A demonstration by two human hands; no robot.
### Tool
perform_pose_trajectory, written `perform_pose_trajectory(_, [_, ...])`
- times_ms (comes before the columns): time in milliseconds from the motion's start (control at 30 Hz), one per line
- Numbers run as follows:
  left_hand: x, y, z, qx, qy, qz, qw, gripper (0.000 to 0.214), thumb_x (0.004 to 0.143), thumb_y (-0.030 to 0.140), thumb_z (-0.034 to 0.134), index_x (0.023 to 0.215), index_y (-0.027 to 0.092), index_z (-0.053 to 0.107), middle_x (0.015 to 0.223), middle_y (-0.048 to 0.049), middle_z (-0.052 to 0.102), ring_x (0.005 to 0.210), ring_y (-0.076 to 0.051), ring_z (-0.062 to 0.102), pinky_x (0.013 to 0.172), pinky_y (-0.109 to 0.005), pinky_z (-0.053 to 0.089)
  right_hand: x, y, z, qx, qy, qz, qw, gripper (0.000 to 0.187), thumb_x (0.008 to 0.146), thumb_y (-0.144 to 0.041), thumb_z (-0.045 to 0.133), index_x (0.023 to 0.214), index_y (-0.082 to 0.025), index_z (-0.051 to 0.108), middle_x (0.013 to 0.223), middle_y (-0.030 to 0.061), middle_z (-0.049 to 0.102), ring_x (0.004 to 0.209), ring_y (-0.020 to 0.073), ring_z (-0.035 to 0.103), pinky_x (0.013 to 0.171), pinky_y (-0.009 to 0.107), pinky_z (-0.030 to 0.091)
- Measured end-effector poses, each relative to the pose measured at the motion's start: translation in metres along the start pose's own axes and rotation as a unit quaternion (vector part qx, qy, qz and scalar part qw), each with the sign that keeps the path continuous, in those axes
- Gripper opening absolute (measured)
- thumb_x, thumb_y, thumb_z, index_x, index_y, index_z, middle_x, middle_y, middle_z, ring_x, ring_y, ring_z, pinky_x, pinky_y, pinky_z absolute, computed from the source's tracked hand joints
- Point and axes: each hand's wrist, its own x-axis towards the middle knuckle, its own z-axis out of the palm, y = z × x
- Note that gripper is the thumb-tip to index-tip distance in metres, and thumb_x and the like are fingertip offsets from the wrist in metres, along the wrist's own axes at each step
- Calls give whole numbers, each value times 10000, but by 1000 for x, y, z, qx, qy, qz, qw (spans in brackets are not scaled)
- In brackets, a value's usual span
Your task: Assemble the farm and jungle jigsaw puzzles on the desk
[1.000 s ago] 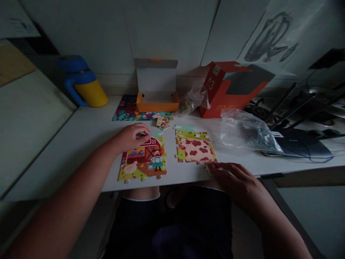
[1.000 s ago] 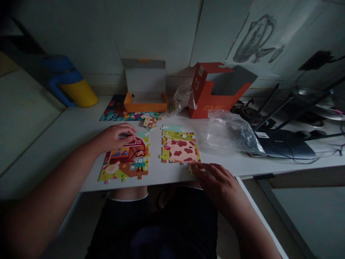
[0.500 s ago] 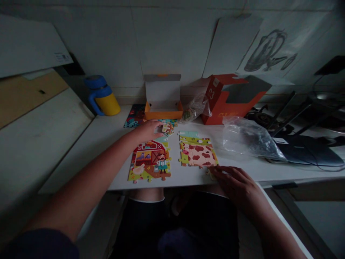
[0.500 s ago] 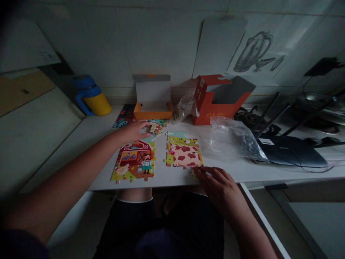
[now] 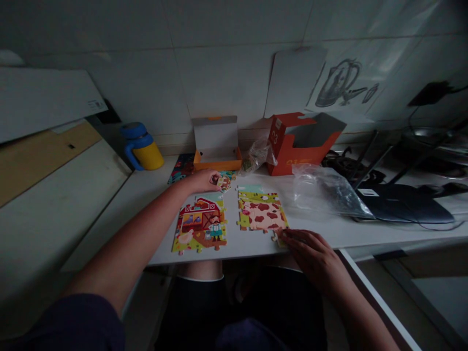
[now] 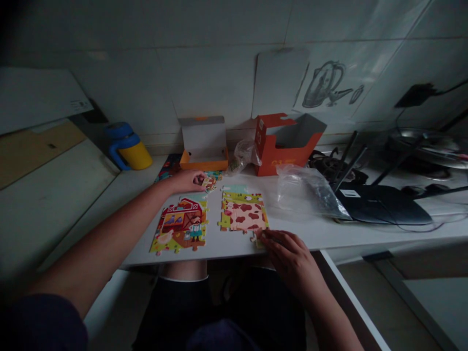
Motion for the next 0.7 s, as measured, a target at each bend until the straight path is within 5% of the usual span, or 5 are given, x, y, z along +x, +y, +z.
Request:
perform_pose_trajectory(233, [-13,7,-5,56,76,-17,995,444,718,496,878,976,204,666,904,-57,693,790,-220,616,708,-343,460,0,-1,0,2,11,4,1000,392,1042,-218,626,1412,-322,705,1408,78,722,1257,282,682,1023,492,632])
perform_pose_trajectory(400, [-61,36,2,71,200,11,977,439,782,497,879,993,222,610,991,-58,668,863,-220,627,784,-359,515,3,-1,-3,14,9,8,1000,361,1037,-223,635,1374,-317,721,1389,78,731,1245,277,694,1018,486,637])
perform_pose_trajectory(567, [-137,109,55,79,258,-23,963,408,861,490,840,1067,241,591,1095,-97,688,1018,-304,680,906,-478,567,6,-20,-8,26,50,22,998,299,1039,-206,624,1316,-284,706,1305,94,758,1201,287,704,1003,493,626])
perform_pose_trajectory(700, [-176,163,113,43,305,-32,951,417,893,558,797,1122,281,587,1128,-131,709,1097,-362,697,954,-560,591,11,-61,-6,103,87,124,983,192,1037,-273,628,1223,-279,677,1049,69,798,881,237,774,782,382,661])
